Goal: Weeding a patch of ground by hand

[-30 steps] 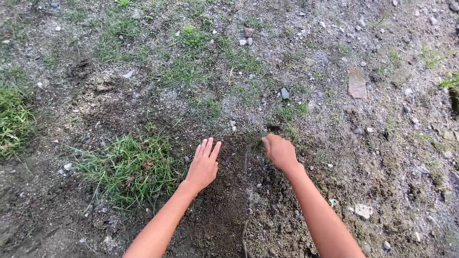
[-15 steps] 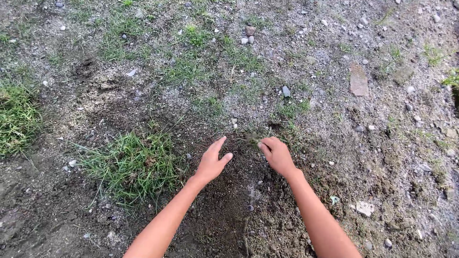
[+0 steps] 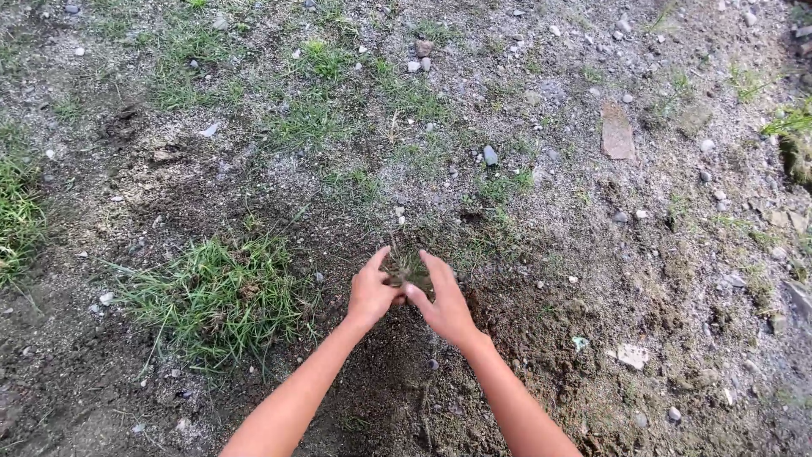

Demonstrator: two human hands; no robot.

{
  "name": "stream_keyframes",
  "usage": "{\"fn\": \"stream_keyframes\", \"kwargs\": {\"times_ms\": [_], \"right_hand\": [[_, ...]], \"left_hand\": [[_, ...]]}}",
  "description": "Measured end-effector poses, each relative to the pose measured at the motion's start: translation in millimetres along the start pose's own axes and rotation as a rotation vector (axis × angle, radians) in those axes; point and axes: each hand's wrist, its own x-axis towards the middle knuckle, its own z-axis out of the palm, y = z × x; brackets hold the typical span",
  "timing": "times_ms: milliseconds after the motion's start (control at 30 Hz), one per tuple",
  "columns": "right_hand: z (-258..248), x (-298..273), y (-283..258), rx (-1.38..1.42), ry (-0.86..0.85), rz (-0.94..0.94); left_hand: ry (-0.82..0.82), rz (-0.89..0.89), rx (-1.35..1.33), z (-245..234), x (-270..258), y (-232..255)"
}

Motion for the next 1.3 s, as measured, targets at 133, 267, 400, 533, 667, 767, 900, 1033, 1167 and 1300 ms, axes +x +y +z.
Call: {"fn": "stream_keyframes", "kwargs": {"times_ms": [133,267,400,533,667,767,900,1033,1167,1300], "right_hand": [[34,9,59,0.154,-0.076,0.135],[18,16,85,-0.087,-0.109,0.076],[-8,35,130,-0.911,-0.105,-0.197],[-36,39,109,-1.174,-0.264,-0.216],[-30,55,151,-1.348,-0.116,-0.33],[-16,80,184,-1.454,0.108,-0.481],[-4,91,191,-1.49,0.112,-0.366],[-2,99,195,-1.316,0.061,-0.23],[-24,76,153,-0.683,-0.017,-0.086],[-57,46,82,0.132,0.094,0.081]], "left_hand": [[0.08,0.126,0.402,13,27,-36],[0.06,0.231,0.568,11,34,-54],[0.019,0.177,0.437,4,-1,-12],[-0.024,0.151,0.472,-4,-7,9],[-0.004,0.207,0.708,-8,7,-3],[0.009,0.255,0.724,-11,13,-11],[-0.04,0.277,0.719,-13,9,-23],[-0.066,0.236,0.628,-13,5,-15],[-0.056,0.147,0.447,-12,-6,3],[-0.098,0.091,0.318,-12,-15,34]]}}
